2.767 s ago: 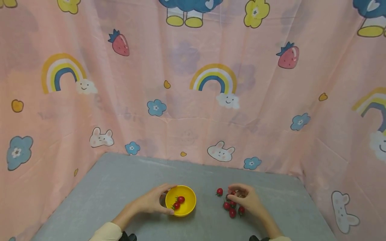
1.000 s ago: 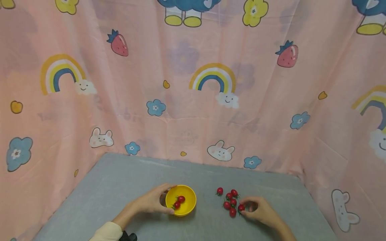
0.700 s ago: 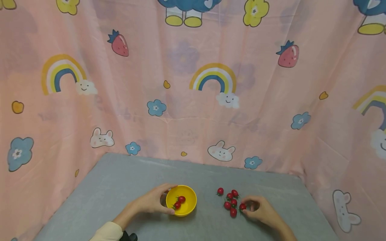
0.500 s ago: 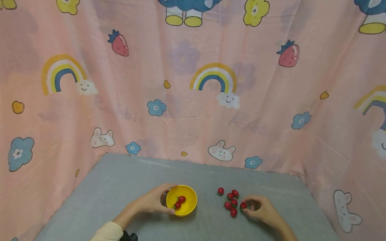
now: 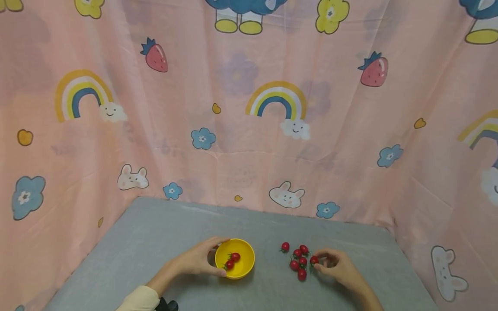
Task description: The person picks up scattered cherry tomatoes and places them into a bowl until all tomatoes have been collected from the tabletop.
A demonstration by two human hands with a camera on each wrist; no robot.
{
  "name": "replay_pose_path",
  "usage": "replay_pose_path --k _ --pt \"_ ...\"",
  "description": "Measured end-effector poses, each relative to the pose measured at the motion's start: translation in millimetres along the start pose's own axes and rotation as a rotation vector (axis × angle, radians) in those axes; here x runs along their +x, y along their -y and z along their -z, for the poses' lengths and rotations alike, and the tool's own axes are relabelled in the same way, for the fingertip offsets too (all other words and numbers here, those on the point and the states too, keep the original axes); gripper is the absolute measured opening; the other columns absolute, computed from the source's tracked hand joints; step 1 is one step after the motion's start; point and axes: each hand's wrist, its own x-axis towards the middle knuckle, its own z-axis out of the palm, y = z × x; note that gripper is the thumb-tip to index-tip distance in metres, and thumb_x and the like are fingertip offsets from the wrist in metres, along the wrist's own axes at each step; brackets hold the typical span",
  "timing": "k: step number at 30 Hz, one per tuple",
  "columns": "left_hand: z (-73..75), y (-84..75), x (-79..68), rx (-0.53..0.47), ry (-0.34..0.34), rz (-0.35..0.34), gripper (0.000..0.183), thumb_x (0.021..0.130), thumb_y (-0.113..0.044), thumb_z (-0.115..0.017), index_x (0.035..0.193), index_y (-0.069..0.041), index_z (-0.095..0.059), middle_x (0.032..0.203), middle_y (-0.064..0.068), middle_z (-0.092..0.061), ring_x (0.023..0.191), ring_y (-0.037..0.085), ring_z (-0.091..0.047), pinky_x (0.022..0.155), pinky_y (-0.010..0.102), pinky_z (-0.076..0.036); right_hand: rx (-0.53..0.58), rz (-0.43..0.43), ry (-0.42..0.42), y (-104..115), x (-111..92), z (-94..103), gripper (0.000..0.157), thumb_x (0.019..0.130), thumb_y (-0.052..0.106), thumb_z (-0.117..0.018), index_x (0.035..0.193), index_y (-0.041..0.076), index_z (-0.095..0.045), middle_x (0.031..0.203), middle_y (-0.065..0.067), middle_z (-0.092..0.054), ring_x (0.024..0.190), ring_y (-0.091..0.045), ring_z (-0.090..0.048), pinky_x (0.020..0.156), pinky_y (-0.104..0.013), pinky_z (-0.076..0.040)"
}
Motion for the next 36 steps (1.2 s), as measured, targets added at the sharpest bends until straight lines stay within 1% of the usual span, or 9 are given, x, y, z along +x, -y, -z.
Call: replay_pose_path --k 6,8,11,14,18,20,25,30,36 --pt "-0.1 -1.4 -0.9 0.012 -0.003 -0.006 0.081 0.086 -0.035 -0.083 0.152 -0.010 -0.044 0.144 0.003 -0.051 0.122 0.022 -0.053 0.102 0.041 -0.048 0.040 0.034 -0.034 0 3 -1.3 0.027 0.093 0.008 -0.075 0.115 -0.007 -0.068 0.102 -0.015 -0.070 0.068 -0.016 -0.059 0.056 -0.030 -0.052" --pt "0.1 -1.8 -1.2 0.013 -0.003 -0.009 0.080 0.086 -0.035 -0.083 0.151 -0.010 -0.044 0.143 0.003 -0.051 0.121 0.022 -0.053 0.102 0.042 -0.049 0.052 0.047 -0.054 0 4 -2.0 0.028 0.093 0.006 -0.075 0.116 -0.009 -0.067 0.103 -0.015 -0.070 0.068 -0.017 -0.061 0.057 -0.031 -0.053" --pt "0.2 -1.7 -1.4 0.017 -0.002 -0.016 0.080 0.086 -0.035 -0.083 0.151 -0.009 -0.044 0.143 0.004 -0.051 0.121 0.022 -0.054 0.102 0.042 -0.049 0.054 0.054 -0.077 0 6 -2.7 0.029 0.093 0.006 -0.074 0.116 -0.009 -0.067 0.104 -0.014 -0.071 0.069 -0.019 -0.063 0.058 -0.033 -0.055" --pt "0.0 -1.4 -0.6 0.014 -0.003 -0.013 0.080 0.086 -0.035 -0.083 0.152 -0.010 -0.044 0.143 0.003 -0.051 0.120 0.021 -0.053 0.102 0.042 -0.048 0.064 0.040 -0.114 2 9 -3.6 0.030 0.092 0.006 -0.076 0.116 -0.009 -0.067 0.104 -0.015 -0.071 0.071 -0.020 -0.065 0.059 -0.032 -0.055" --pt "-0.4 0.5 0.9 0.013 -0.003 -0.007 0.080 0.085 -0.035 -0.083 0.151 -0.011 -0.044 0.142 0.001 -0.052 0.120 0.020 -0.053 0.102 0.039 -0.048 0.062 0.051 -0.141 5 11 -5.3 0.032 0.091 0.005 -0.076 0.118 -0.011 -0.066 0.107 -0.021 -0.070 0.074 -0.022 -0.065 0.061 -0.031 -0.054" --pt "-0.2 1.1 0.9 0.016 0.000 -0.006 0.080 0.086 -0.036 -0.083 0.151 -0.011 -0.044 0.141 0.000 -0.052 0.120 0.020 -0.053 0.102 0.038 -0.049 0.062 0.049 -0.148 7 12 -6.3 0.033 0.091 0.005 -0.076 0.119 -0.011 -0.066 0.109 -0.022 -0.069 0.075 -0.023 -0.066 0.062 -0.031 -0.055" --pt "-0.1 1.6 0.3 0.015 0.006 -0.002 0.080 0.086 -0.036 -0.083 0.151 -0.012 -0.044 0.142 0.000 -0.051 0.119 0.019 -0.053 0.101 0.037 -0.049 0.069 0.040 -0.159 14 13 -11.1 0.035 0.090 0.006 -0.077 0.119 -0.009 -0.067 0.110 -0.020 -0.070 0.078 -0.022 -0.066 0.064 -0.030 -0.055" --pt "-0.6 3.3 0.8 0.010 0.007 -0.007 0.081 0.086 -0.036 -0.083 0.152 -0.011 -0.044 0.142 0.001 -0.051 0.121 0.020 -0.053 0.101 0.037 -0.049 0.076 0.075 -0.163 19 17 -17.9 0.031 0.090 0.003 -0.076 0.117 -0.009 -0.067 0.109 -0.022 -0.069 0.078 -0.024 -0.066 0.066 -0.029 -0.056" --pt "-0.2 4.2 1.4 -0.003 0.004 -0.006 0.081 0.085 -0.035 -0.084 0.151 -0.011 -0.044 0.142 0.001 -0.051 0.121 0.020 -0.053 0.102 0.038 -0.048 0.079 0.006 -0.169 21 25 -25.2 0.031 0.090 0.011 -0.078 0.117 -0.002 -0.070 0.110 -0.014 -0.070 0.082 -0.024 -0.066 0.070 -0.028 -0.056"
